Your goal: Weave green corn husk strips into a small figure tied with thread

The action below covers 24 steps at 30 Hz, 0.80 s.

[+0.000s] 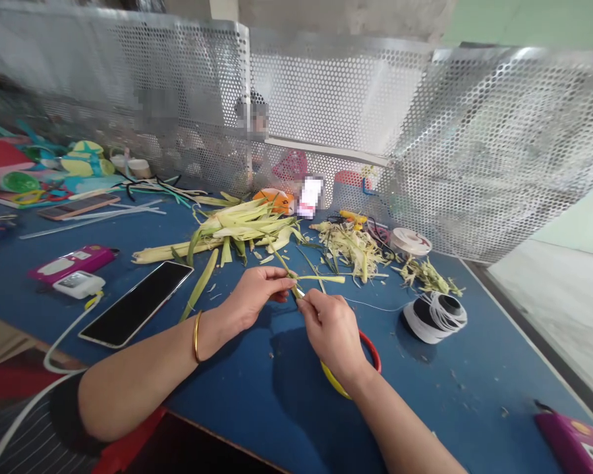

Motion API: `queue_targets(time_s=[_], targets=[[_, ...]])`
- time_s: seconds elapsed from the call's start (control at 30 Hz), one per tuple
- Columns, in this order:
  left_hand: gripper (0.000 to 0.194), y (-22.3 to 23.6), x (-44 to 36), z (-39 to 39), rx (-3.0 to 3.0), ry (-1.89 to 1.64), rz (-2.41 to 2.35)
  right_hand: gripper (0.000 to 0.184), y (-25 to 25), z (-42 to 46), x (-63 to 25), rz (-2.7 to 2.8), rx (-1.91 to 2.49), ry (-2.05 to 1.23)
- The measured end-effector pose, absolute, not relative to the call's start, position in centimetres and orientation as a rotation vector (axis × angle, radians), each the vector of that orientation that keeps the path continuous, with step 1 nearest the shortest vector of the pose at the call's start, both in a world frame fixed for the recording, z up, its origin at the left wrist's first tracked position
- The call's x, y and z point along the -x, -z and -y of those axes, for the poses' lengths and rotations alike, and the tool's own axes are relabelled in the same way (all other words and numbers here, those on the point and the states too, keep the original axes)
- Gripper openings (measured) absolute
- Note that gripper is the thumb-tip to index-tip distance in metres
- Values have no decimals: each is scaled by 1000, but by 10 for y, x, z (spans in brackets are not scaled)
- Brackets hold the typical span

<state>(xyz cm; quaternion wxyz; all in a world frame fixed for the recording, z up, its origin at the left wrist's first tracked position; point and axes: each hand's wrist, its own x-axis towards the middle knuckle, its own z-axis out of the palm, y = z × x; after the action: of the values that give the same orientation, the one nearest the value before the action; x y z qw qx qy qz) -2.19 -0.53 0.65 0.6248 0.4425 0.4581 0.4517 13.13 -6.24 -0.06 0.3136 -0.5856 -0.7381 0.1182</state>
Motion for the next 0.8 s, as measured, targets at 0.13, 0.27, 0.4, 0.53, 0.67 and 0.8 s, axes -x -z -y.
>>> queue_targets(time_s=[0.13, 0.27, 0.4, 0.53, 0.67, 0.8], targets=[[11, -6, 22, 5, -955, -1067, -1024, 32, -3, 62, -133, 1915, 1536, -421], [11, -6, 21, 6, -914, -1089, -1005, 31, -3, 61, -134, 1902, 1490, -572], [12, -7, 21, 7, -903, -1110, -1001, 32, -3, 59, -135, 1882, 1484, -622], [9, -7, 22, 6, -870, -1124, -1007, 32, -4, 58, -136, 1847, 1532, -669], [18, -8, 23, 3, -838, -1053, -962, 33, -3, 57, -138, 1787, 1519, -749], [14, -10, 24, 4, -836, -940, -910, 37, 1, 52, -139, 1512, 1422, -911]])
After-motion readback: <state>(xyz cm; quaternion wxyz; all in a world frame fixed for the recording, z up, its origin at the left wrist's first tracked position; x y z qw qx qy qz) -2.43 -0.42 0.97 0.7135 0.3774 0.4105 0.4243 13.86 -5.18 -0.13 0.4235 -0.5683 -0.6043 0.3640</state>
